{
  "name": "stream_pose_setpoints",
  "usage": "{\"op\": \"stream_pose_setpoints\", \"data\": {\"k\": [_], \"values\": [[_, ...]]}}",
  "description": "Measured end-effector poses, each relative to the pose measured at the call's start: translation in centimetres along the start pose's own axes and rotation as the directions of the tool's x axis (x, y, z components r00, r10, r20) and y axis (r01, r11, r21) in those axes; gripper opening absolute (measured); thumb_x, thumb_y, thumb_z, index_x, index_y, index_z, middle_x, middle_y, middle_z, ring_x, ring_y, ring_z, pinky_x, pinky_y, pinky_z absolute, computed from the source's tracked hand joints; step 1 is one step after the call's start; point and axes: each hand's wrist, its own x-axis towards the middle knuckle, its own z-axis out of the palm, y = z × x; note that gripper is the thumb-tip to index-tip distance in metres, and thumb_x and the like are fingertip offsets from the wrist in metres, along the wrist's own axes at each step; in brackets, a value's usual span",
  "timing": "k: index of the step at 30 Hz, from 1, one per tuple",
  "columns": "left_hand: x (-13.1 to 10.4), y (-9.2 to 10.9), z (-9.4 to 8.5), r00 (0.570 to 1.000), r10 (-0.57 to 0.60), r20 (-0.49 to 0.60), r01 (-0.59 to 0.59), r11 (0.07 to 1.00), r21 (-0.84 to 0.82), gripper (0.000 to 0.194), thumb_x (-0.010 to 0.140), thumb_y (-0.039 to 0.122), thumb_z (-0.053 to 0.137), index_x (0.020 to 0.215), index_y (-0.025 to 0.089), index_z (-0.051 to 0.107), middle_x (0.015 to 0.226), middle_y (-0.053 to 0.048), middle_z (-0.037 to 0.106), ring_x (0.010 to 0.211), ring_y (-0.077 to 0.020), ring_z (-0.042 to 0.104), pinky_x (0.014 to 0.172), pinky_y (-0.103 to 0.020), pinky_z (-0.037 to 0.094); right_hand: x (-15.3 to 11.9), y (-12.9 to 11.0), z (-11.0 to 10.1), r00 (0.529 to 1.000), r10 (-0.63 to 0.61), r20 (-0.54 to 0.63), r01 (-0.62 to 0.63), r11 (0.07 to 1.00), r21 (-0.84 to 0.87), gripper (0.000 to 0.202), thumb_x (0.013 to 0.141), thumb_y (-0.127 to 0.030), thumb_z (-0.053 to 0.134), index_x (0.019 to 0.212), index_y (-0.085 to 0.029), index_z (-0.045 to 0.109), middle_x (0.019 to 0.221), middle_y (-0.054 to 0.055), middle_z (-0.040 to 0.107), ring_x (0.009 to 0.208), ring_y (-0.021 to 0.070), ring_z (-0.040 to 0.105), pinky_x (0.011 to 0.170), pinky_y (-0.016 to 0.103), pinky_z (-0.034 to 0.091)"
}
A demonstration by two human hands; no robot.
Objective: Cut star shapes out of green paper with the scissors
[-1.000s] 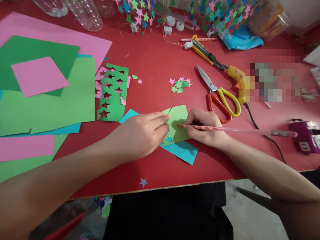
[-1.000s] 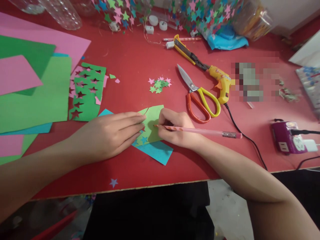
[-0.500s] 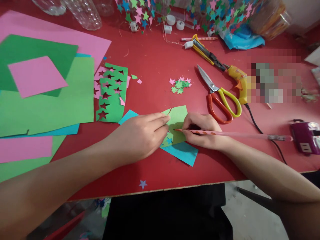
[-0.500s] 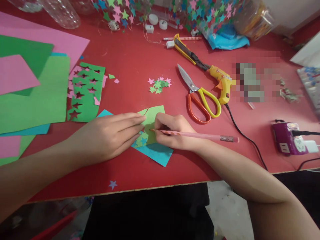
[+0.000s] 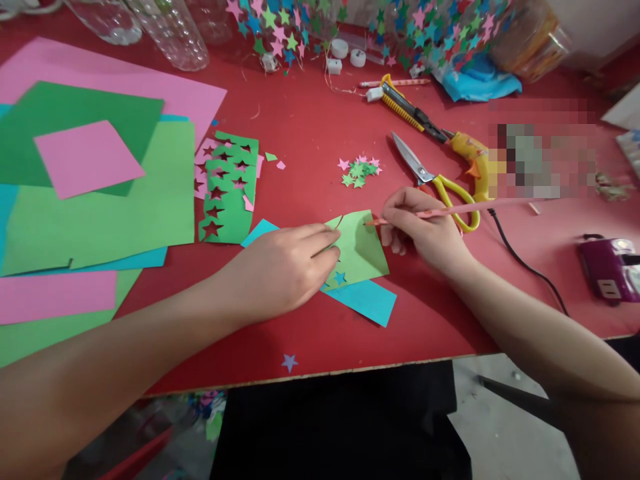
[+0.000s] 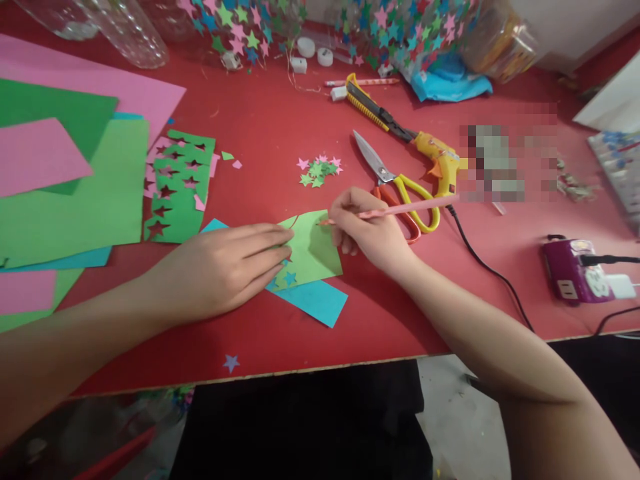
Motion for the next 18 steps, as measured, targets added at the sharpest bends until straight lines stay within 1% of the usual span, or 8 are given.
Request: {"op": "stream_pose_setpoints", "data": {"k": [3, 6, 8, 10, 13, 16, 18], "values": [[0.1, 0.0, 0.0, 1.0, 0.007, -0.004, -0.007, 1.0, 0.014, 0.024, 0.09, 0.013, 0.047, 0.094, 0.01, 0.07, 0.108, -0.014, 0.072, 0.103, -0.0227, 0.067, 0.09, -0.037, 0.057, 0.1, -0.6, 0.1, 0.998, 0.048, 0.049, -0.046, 0.999, -0.024, 0.009, 0.076, -0.013, 0.063, 0.077, -0.017, 0.054, 0.057, -0.003, 0.059, 0.045, 0.0081, 0.052, 0.043, 0.02, 0.041], [0.2, 0.0, 0.1, 1.0, 0.005, 0.002, -0.005, 1.0, 0.004, 0.025, 0.09, 0.014, 0.046, 0.093, 0.01, 0.07, 0.108, -0.015, 0.072, 0.102, -0.0231, 0.067, 0.09, -0.038, 0.057, 0.0, -0.6, 0.3, 0.993, 0.018, 0.117, -0.011, 0.998, -0.064, 0.007, 0.073, -0.008, 0.062, 0.074, -0.015, 0.058, 0.057, -0.004, 0.055, 0.048, 0.0073, 0.05, 0.044, 0.019, 0.038], [0.2, 0.0, 0.1, 1.0, -0.006, 0.012, 0.006, 1.0, 0.001, 0.025, 0.09, 0.014, 0.046, 0.093, 0.01, 0.07, 0.108, -0.015, 0.071, 0.102, -0.0234, 0.067, 0.087, -0.037, 0.057, 0.0, -0.3, 0.2, 0.992, 0.001, 0.127, 0.009, 0.997, -0.078, 0.006, 0.073, -0.009, 0.062, 0.073, -0.014, 0.059, 0.056, -0.004, 0.054, 0.047, 0.0065, 0.047, 0.043, 0.019, 0.035], [0.2, 0.0, 0.2, 1.0, -0.013, 0.021, 0.013, 1.0, 0.007, 0.024, 0.09, 0.014, 0.046, 0.094, 0.01, 0.07, 0.108, -0.015, 0.071, 0.102, -0.0237, 0.067, 0.085, -0.037, 0.058, 0.1, 0.1, 0.0, 0.994, 0.004, 0.108, 0.004, 0.998, -0.068, 0.006, 0.073, -0.01, 0.062, 0.073, -0.015, 0.058, 0.055, -0.004, 0.054, 0.046, 0.0064, 0.047, 0.041, 0.018, 0.035], [0.1, 0.1, 0.2, 1.0, -0.004, 0.023, 0.003, 0.999, 0.034, 0.023, 0.089, 0.012, 0.047, 0.097, 0.009, 0.069, 0.108, -0.016, 0.071, 0.102, -0.0249, 0.066, 0.085, -0.037, 0.057, 0.3, 0.9, -0.8, 0.993, 0.008, 0.114, -0.006, 1.0, -0.014, 0.008, 0.072, -0.012, 0.064, 0.075, -0.016, 0.057, 0.057, -0.003, 0.059, 0.044, 0.0079, 0.051, 0.041, 0.019, 0.039], [0.1, 0.2, 0.2, 1.0, 0.003, 0.021, -0.005, 0.998, 0.062, 0.023, 0.088, 0.011, 0.048, 0.099, 0.009, 0.068, 0.109, -0.016, 0.07, 0.102, -0.026, 0.066, 0.083, -0.037, 0.057, 0.3, 1.4, -1.3, 0.993, -0.041, 0.111, 0.037, 0.999, 0.038, 0.006, 0.078, -0.017, 0.062, 0.077, -0.016, 0.057, 0.058, -0.002, 0.062, 0.042, 0.0079, 0.052, 0.04, 0.02, 0.041], [0.1, 0.2, 0.2, 1.0, -0.002, 0.025, 0.0, 0.997, 0.077, 0.024, 0.087, 0.011, 0.048, 0.101, 0.01, 0.068, 0.108, -0.015, 0.07, 0.099, -0.0261, 0.067, 0.077, -0.037, 0.058, 0.1, 1.4, -1.4, 0.991, -0.064, 0.119, 0.063, 0.998, 0.015, 0.007, 0.083, -0.022, 0.06, 0.079, -0.017, 0.056, 0.058, -0.002, 0.062, 0.042, 0.0078, 0.052, 0.041, 0.02, 0.042]]}}
